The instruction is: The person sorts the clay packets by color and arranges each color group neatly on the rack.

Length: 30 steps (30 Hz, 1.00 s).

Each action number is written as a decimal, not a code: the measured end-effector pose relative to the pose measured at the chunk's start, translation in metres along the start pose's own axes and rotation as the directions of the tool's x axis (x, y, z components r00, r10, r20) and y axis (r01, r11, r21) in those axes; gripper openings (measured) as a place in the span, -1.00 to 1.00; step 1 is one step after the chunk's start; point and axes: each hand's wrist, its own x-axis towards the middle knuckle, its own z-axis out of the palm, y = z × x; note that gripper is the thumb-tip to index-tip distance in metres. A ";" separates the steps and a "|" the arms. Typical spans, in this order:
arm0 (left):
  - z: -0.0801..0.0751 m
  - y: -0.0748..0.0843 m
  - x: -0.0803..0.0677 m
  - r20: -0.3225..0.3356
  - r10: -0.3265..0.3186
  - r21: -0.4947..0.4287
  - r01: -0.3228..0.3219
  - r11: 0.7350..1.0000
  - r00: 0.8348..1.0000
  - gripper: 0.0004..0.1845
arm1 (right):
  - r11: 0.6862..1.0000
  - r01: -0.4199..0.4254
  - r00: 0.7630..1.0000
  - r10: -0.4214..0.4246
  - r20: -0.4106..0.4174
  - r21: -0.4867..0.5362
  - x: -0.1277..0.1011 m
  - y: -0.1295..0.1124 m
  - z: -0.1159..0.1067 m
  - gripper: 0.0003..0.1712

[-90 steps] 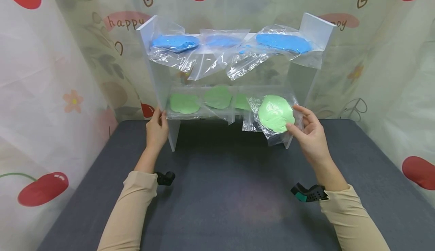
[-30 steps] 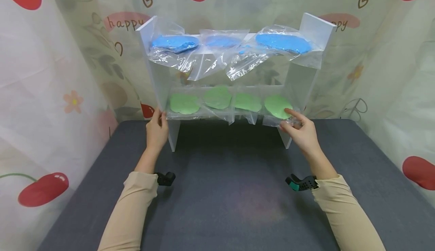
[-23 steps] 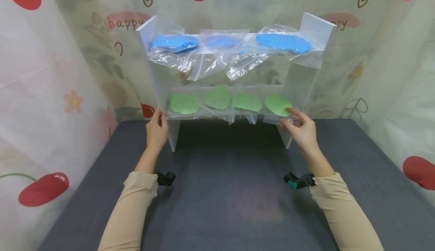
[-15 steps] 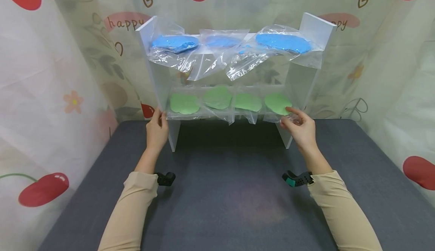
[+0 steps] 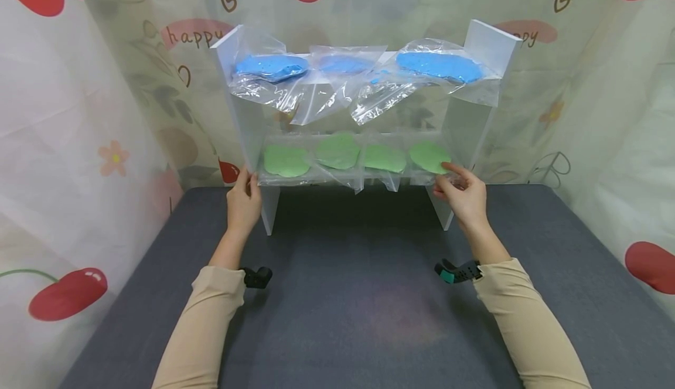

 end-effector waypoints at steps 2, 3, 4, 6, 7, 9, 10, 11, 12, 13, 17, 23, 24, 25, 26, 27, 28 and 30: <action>0.000 0.000 0.000 0.000 -0.002 0.000 0.002 1.000 1.000 -0.57 | 1.000 -0.001 1.000 0.001 -0.001 0.005 0.001 0.000 0.000 -0.45; 0.000 0.000 0.000 0.000 -0.003 0.001 0.003 1.000 1.000 -0.57 | 1.000 -0.004 1.000 0.004 -0.001 0.009 0.002 0.000 0.000 -0.45; 0.000 0.000 0.000 0.000 -0.005 0.002 0.005 1.000 1.000 -0.57 | 1.000 -0.007 1.000 0.007 -0.001 0.011 0.002 0.000 0.000 -0.45; 0.001 0.001 -0.001 0.001 -0.007 0.003 0.007 1.000 1.000 -0.57 | 1.000 -0.015 1.000 0.015 -0.001 0.013 0.003 0.000 0.000 -0.45; 0.001 0.001 0.000 0.000 -0.006 0.003 0.006 1.000 1.000 -0.57 | 1.000 -0.018 1.000 0.018 -0.001 0.011 0.003 -0.001 0.000 -0.45; 0.001 0.000 0.000 -0.001 -0.004 0.002 0.004 1.000 1.000 -0.57 | 1.000 -0.023 1.000 0.023 0.002 0.012 0.003 -0.001 0.000 -0.45; 0.001 0.000 0.000 0.000 -0.002 0.000 0.002 1.000 1.000 -0.57 | 1.000 -0.024 1.000 0.024 0.004 0.011 0.003 -0.001 0.000 -0.45; 0.001 0.000 0.000 0.000 -0.001 -0.002 0.001 1.000 1.000 -0.57 | 1.000 -0.025 1.000 0.025 0.008 0.012 0.003 -0.001 0.000 -0.45; 0.001 0.000 0.000 0.001 0.000 -0.003 0.000 1.000 1.000 -0.57 | 1.000 -0.024 1.000 0.024 0.011 0.012 0.003 -0.001 -0.001 -0.45; 0.001 0.000 0.000 0.002 0.001 -0.002 -0.001 1.000 1.000 -0.57 | 1.000 -0.024 1.000 0.023 0.016 0.013 0.002 -0.001 -0.001 -0.44; 0.001 0.001 0.000 0.009 -0.003 0.007 0.003 1.000 1.000 -0.58 | 1.000 -0.010 0.999 0.011 0.037 -0.018 -0.001 0.000 -0.004 -0.43; -0.001 0.002 0.000 0.021 -0.015 -0.004 0.016 1.000 1.000 -0.56 | 0.999 0.015 0.996 -0.011 0.092 -0.049 -0.007 -0.001 -0.010 -0.38; -0.001 0.002 0.000 0.025 -0.019 -0.009 0.019 1.000 1.000 -0.55 | 0.998 0.018 0.995 -0.012 0.102 -0.057 -0.009 -0.002 -0.011 -0.38; -0.002 0.002 0.000 0.029 -0.023 -0.010 0.023 1.000 0.999 -0.55 | 0.997 0.022 0.994 -0.014 0.111 -0.068 -0.011 -0.003 -0.011 -0.38; -0.002 0.002 0.000 0.033 -0.026 -0.012 0.026 1.000 0.999 -0.54 | 0.996 0.026 0.993 -0.016 0.120 -0.083 -0.013 -0.003 -0.012 -0.38; -0.002 0.001 0.000 0.039 -0.028 -0.013 0.028 1.000 0.999 -0.54 | 0.995 0.027 0.992 -0.015 0.128 -0.093 -0.015 -0.004 -0.013 -0.38; -0.003 0.001 0.000 0.043 -0.032 -0.016 0.033 0.999 0.999 -0.54 | 0.994 0.029 0.991 -0.014 0.136 -0.110 -0.018 -0.005 -0.013 -0.39; -0.004 0.001 0.000 0.051 -0.040 -0.025 0.041 0.999 0.998 -0.53 | 0.988 0.042 0.988 -0.019 0.154 -0.149 -0.023 -0.006 -0.014 -0.40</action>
